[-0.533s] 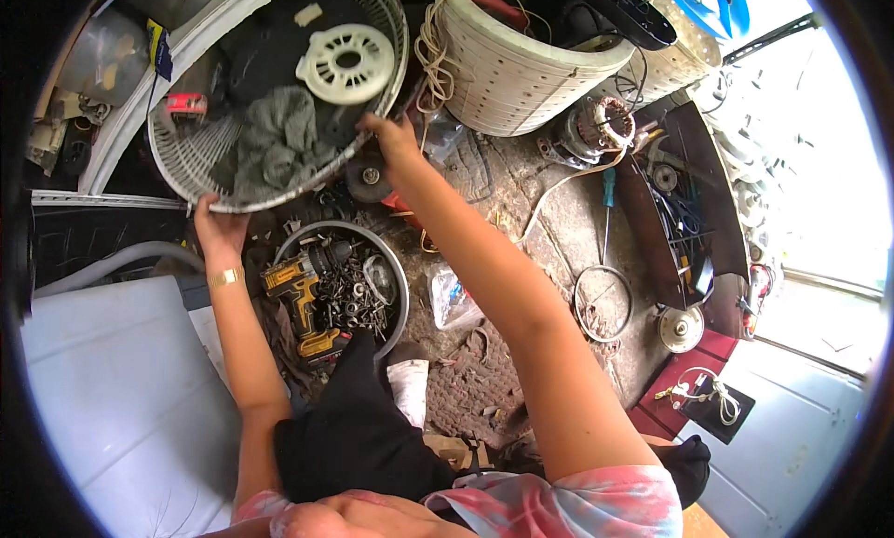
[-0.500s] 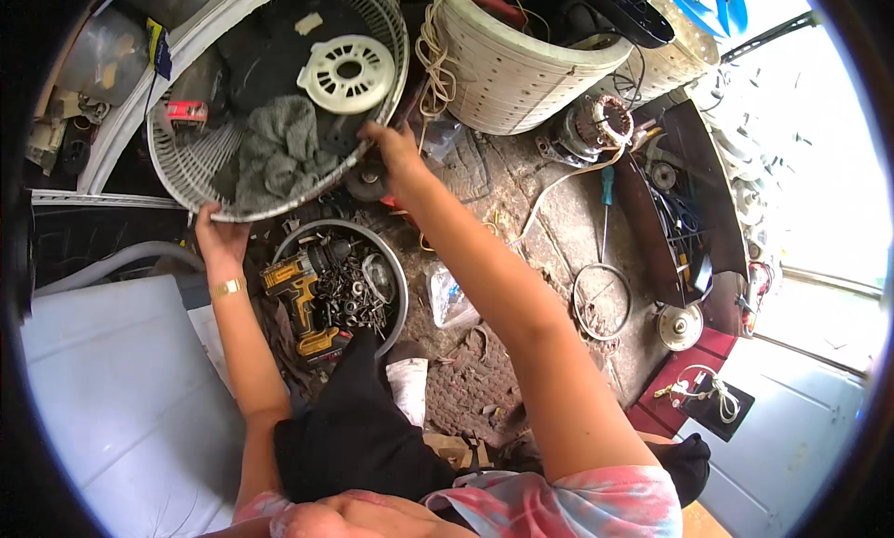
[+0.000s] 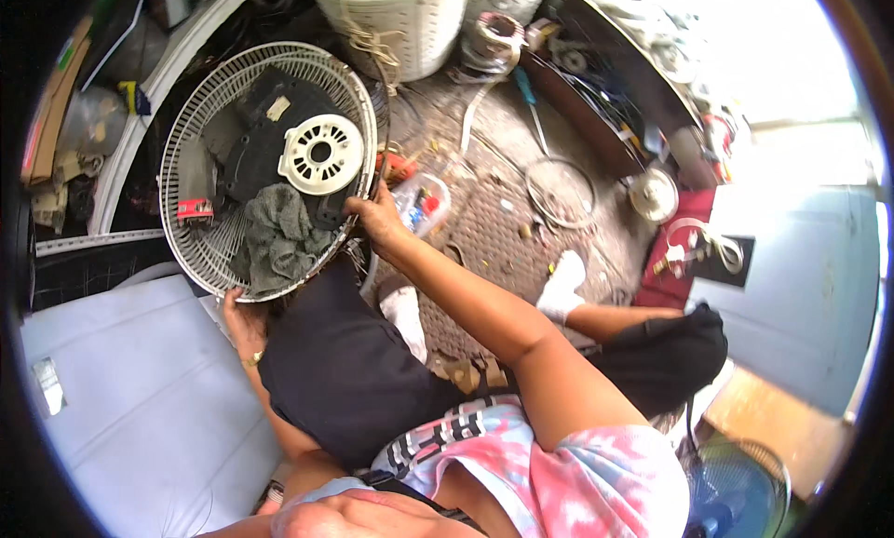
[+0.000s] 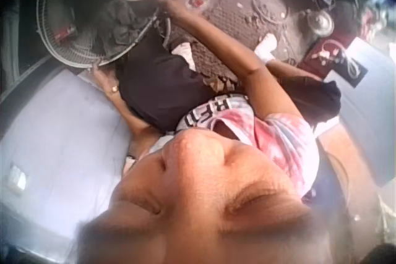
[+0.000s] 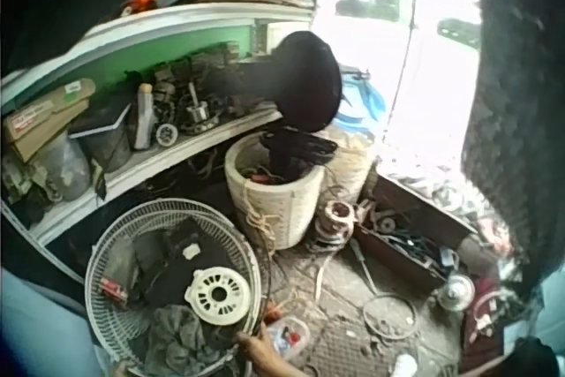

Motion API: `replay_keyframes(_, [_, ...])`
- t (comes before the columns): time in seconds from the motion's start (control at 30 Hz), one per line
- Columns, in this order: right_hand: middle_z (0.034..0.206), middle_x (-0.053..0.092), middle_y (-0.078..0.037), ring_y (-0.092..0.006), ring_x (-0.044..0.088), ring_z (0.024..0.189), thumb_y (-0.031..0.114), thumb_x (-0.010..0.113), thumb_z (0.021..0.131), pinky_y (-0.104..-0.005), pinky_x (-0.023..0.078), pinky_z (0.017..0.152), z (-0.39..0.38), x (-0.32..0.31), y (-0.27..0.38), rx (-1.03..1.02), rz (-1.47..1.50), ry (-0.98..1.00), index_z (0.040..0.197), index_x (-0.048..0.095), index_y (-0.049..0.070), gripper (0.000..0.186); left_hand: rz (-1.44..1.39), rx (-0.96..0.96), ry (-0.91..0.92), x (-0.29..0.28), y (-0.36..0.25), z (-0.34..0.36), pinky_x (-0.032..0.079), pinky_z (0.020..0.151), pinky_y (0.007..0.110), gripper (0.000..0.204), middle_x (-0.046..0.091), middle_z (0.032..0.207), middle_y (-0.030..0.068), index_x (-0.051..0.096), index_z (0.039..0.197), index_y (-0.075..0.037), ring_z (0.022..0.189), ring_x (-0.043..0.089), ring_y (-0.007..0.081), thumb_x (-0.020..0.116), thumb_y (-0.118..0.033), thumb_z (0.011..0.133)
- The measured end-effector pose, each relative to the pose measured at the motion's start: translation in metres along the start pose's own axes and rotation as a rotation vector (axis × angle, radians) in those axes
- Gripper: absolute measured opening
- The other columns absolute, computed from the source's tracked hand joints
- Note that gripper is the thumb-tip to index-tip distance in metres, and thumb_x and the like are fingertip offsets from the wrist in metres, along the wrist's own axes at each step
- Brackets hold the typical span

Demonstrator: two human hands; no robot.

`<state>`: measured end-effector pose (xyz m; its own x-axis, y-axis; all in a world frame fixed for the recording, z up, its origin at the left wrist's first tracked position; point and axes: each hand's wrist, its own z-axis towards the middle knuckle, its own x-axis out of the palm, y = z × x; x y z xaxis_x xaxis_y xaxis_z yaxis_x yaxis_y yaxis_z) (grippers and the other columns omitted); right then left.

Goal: The person sets aside an angle grinder, sorts fan blades and grilles, and works on a fan housing by driving screws with a power drill and cutting wires with scissors.

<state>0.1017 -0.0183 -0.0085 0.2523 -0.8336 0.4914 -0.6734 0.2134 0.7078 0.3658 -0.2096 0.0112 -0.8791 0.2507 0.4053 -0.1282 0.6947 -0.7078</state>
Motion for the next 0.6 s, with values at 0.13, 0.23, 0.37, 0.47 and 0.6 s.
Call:
replay_keyframes(0.13, [0.098,0.064,-0.007,-0.021,0.062,0.087,0.001,0.07,0.072,-0.0325,0.052,0.077,-0.08,-0.037,-0.008,0.177,0.035,-0.025,0.126,0.051,0.002,0.057,0.219,-0.033,0.03,-0.054,0.016,-0.063,0.048,0.101,0.049,0.049,0.061,0.131,0.0127,0.055,0.13,-0.003,0.115,0.061,0.0319,0.058,-0.027,0.087])
replay_keyframes(0.23, [0.106,0.067,-0.011,-0.0237,0.063,0.093,0.001,0.067,0.073,-0.0342,0.051,0.084,-0.112,-0.098,-0.015,0.008,0.071,-0.029,0.124,0.052,0.0,0.053,0.28,-0.095,0.075,-0.046,0.039,-0.098,0.049,0.1,0.047,0.049,0.062,0.13,0.0121,0.055,0.131,-0.004,0.115,0.061,0.0309,0.059,-0.027,0.088])
replay_keyframes(0.37, [0.094,0.063,-0.01,-0.0255,0.065,0.079,0.009,0.066,0.085,-0.0448,0.059,0.064,-0.159,-0.165,-0.026,0.095,0.161,-0.127,0.124,0.046,0.01,0.044,0.357,-0.134,0.117,-0.052,0.059,-0.138,0.049,0.098,0.045,0.05,0.062,0.13,0.0113,0.055,0.133,-0.004,0.114,0.062,0.0295,0.06,-0.028,0.089])
replay_keyframes(0.47, [0.094,0.062,-0.009,-0.0268,0.065,0.076,0.015,0.065,0.087,-0.0458,0.059,0.061,-0.195,-0.207,-0.031,0.047,0.248,-0.179,0.121,0.045,0.013,0.039,0.423,-0.155,0.162,-0.052,0.07,-0.153,0.049,0.097,0.044,0.05,0.063,0.13,0.0107,0.055,0.134,-0.004,0.113,0.062,0.0285,0.06,-0.028,0.09])
replay_keyframes(0.6, [0.099,0.059,-0.01,-0.0286,0.062,0.088,0.01,0.068,0.078,-0.0527,0.055,0.072,-0.23,-0.255,-0.034,-0.1,0.354,-0.203,0.112,0.052,0.009,0.038,0.524,-0.177,0.215,-0.047,0.077,-0.159,0.05,0.095,0.042,0.05,0.063,0.129,0.0099,0.055,0.135,-0.005,0.112,0.062,0.0272,0.061,-0.029,0.091])
